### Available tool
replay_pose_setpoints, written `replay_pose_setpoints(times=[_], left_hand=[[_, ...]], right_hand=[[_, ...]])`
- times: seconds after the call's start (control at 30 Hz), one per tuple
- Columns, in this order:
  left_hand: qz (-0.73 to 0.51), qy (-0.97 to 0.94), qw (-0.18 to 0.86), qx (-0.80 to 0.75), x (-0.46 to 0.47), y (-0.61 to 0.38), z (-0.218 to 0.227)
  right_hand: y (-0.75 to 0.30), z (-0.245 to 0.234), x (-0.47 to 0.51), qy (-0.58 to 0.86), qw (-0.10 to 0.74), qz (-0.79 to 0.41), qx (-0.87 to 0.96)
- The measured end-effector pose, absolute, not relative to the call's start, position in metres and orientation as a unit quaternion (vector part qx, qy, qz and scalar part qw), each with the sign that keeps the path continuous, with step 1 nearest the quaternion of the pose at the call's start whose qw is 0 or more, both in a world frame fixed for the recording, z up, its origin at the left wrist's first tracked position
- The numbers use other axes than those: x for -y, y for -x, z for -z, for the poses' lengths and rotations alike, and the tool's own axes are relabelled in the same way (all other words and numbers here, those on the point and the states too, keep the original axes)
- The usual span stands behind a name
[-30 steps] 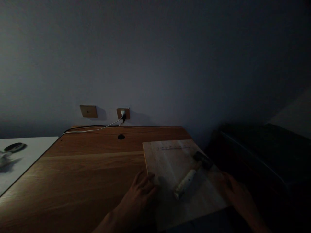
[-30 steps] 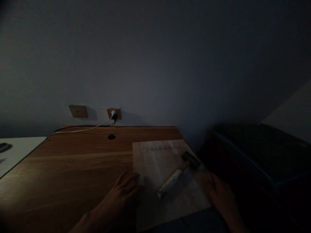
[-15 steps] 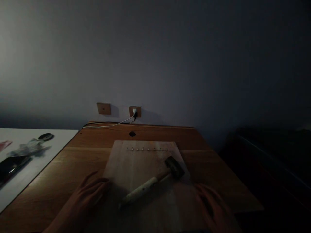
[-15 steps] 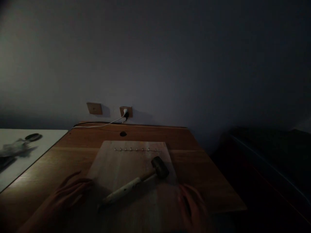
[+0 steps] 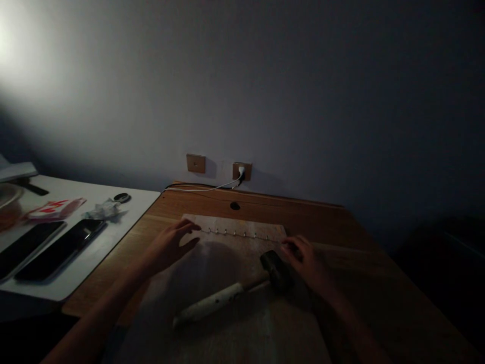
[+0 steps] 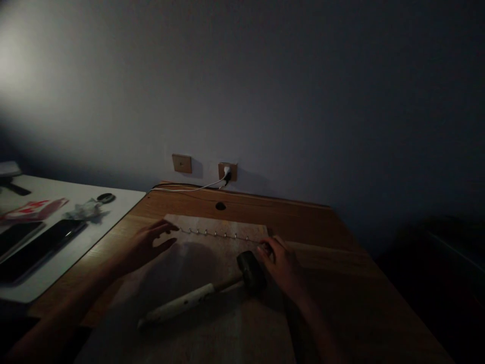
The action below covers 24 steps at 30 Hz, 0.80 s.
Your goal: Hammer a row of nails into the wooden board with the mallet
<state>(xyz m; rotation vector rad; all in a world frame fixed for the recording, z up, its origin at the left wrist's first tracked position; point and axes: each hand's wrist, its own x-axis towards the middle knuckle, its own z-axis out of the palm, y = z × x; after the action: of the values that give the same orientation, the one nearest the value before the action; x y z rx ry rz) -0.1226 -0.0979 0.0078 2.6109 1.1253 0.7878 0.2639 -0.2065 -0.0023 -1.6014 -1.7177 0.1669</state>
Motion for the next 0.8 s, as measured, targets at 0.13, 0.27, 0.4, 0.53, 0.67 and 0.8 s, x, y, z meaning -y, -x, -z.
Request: replay_pose_setpoints(times=[0.13, 0.27, 0.4, 0.53, 0.67, 0.8], left_hand=[[-0.24, -0.896, 0.145, -0.344, 0.044, 0.085, 0.001], [-0.262, -0.897, 0.142, -0.327, 0.033, 0.083, 0.021], [-0.277, -0.891, 0.139, -0.331, 0.041, 0.092, 0.023], [-0.277, -0.891, 0.142, -0.33, 0.044, 0.095, 0.017], [-0.273, -0.89, 0.139, -0.339, 0.045, 0.094, 0.018], [-0.275, -0.887, 0.146, -0.342, 0.045, 0.092, 0.022]], right_hand=[[-0.252, 0.008, 0.141, 0.61, 0.402, -0.04, 0.682], [-0.247, 0.029, 0.127, 0.603, 0.419, -0.007, 0.679], [-0.247, 0.042, 0.135, 0.596, 0.42, 0.016, 0.684], [-0.25, 0.045, 0.138, 0.601, 0.414, 0.032, 0.683], [-0.254, 0.047, 0.137, 0.607, 0.403, 0.031, 0.684], [-0.257, 0.045, 0.138, 0.613, 0.401, 0.03, 0.68]])
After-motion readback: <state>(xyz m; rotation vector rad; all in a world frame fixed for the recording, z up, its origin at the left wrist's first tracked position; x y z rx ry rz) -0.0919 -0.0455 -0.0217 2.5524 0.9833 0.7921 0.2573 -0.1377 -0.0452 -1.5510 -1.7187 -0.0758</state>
